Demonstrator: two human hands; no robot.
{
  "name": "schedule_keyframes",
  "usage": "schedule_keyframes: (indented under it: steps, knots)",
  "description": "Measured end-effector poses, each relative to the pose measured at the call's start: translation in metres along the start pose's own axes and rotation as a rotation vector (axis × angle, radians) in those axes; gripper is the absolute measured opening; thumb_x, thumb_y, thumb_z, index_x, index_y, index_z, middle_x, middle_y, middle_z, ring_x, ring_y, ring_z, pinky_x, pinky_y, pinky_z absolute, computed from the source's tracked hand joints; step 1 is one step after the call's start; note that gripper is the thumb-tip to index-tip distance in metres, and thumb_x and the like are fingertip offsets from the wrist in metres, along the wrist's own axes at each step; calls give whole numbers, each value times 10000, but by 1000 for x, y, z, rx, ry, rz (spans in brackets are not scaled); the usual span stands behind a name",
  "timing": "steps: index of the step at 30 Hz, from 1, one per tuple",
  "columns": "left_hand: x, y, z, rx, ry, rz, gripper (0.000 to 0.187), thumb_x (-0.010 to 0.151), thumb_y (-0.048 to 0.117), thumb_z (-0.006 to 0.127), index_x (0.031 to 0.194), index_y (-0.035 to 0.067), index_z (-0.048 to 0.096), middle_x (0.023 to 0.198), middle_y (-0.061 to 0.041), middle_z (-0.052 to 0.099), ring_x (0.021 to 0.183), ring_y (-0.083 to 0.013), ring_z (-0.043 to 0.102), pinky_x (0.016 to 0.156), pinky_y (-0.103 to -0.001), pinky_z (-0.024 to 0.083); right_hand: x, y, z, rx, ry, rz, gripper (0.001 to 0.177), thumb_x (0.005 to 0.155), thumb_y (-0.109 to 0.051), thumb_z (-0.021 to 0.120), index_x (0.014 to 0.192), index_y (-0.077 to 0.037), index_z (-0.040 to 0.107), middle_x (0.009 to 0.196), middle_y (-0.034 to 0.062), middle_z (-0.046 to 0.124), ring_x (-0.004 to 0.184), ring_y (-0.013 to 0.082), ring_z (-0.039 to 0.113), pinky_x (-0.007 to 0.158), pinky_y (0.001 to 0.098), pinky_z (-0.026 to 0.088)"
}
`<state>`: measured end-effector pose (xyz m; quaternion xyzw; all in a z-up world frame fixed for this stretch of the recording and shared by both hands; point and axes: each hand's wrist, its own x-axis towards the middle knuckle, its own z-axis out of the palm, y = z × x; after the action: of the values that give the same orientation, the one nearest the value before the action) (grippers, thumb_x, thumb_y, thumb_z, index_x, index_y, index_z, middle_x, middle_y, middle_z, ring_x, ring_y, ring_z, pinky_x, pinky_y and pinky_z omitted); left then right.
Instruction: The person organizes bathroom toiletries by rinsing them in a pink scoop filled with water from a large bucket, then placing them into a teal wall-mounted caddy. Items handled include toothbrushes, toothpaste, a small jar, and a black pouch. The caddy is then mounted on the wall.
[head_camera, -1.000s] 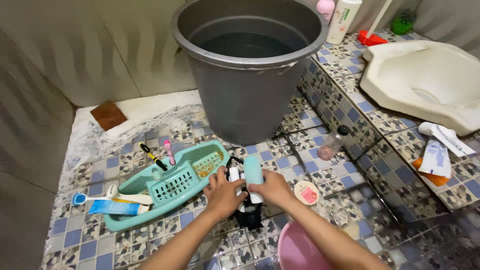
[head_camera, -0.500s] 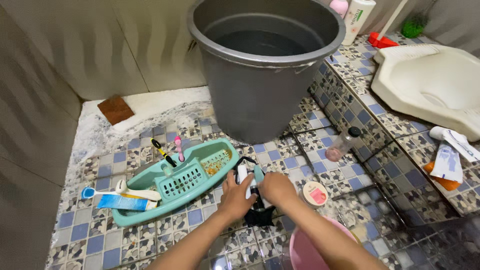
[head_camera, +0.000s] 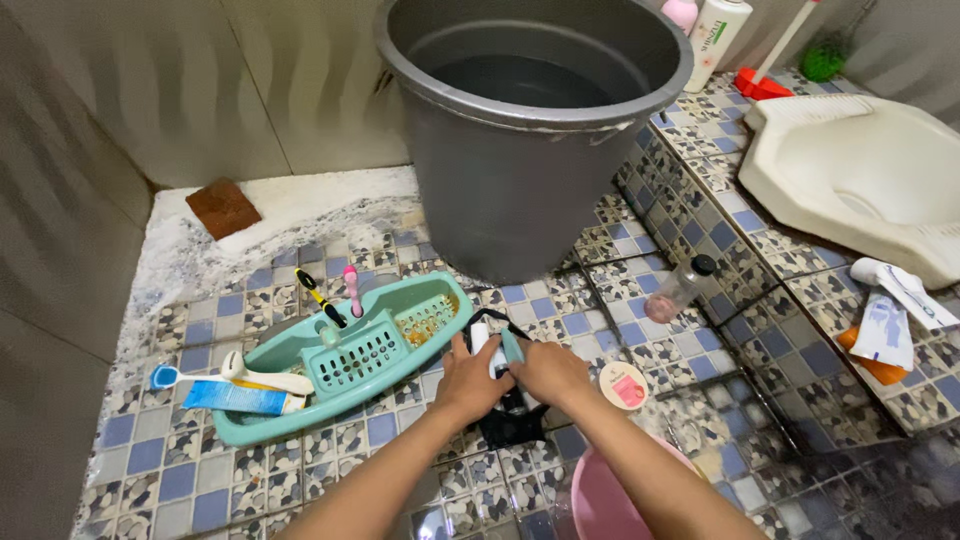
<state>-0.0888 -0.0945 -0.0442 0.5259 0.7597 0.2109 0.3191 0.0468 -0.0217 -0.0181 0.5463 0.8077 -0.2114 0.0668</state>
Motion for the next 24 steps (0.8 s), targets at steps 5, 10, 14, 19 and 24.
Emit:
schedule_keyframes:
  steps: [5, 10, 14, 19, 24]
  knots:
    - [1, 3, 5, -18, 18, 22, 772, 769, 380, 722, 1480, 274, 441, 1467, -200, 307, 1284, -445, 433, 1039, -507, 461, 24, 21, 9, 8, -153, -123, 582, 971, -477, 526, 1484, -213, 448, 1130, 179, 724, 1069, 363, 684, 959, 475, 512]
    - [4, -7, 11, -55, 61, 82, 796, 758, 375, 751, 1476, 241, 434, 1451, -223, 306, 1263, -465, 416, 1046, -510, 440, 43, 53, 22, 183, -309, -211, 679, 968, -479, 529, 1563, -232, 314, 1142, 200, 685, 1054, 371, 672, 927, 461, 513]
    - [5, -13, 16, -75, 59, 78, 822, 750, 374, 758, 1486, 235, 418, 1431, -232, 318, 1253, -473, 415, 1062, -514, 419, 56, 57, 32, 53, -357, -187, 543, 1008, -510, 510, 1378, -117, 561, 1054, 207, 744, 994, 361, 722, 880, 448, 537]
    - [5, -20, 19, -105, 109, 131, 804, 771, 359, 768, 1489, 259, 420, 1425, -239, 334, 1247, -478, 424, 1060, -521, 416, 46, 42, 24, -111, -297, -198, 530, 1006, -511, 525, 1306, -84, 614, 1174, 185, 710, 1108, 356, 667, 949, 510, 478]
    - [4, -20, 21, -122, 96, 143, 813, 808, 376, 808, 1499, 303, 386, 1445, -243, 321, 1296, -484, 386, 1088, -519, 383, 24, 23, 5, -163, -151, -130, 514, 905, -476, 647, 1301, -165, 541, 1257, 127, 635, 1246, 352, 518, 994, 667, 336]
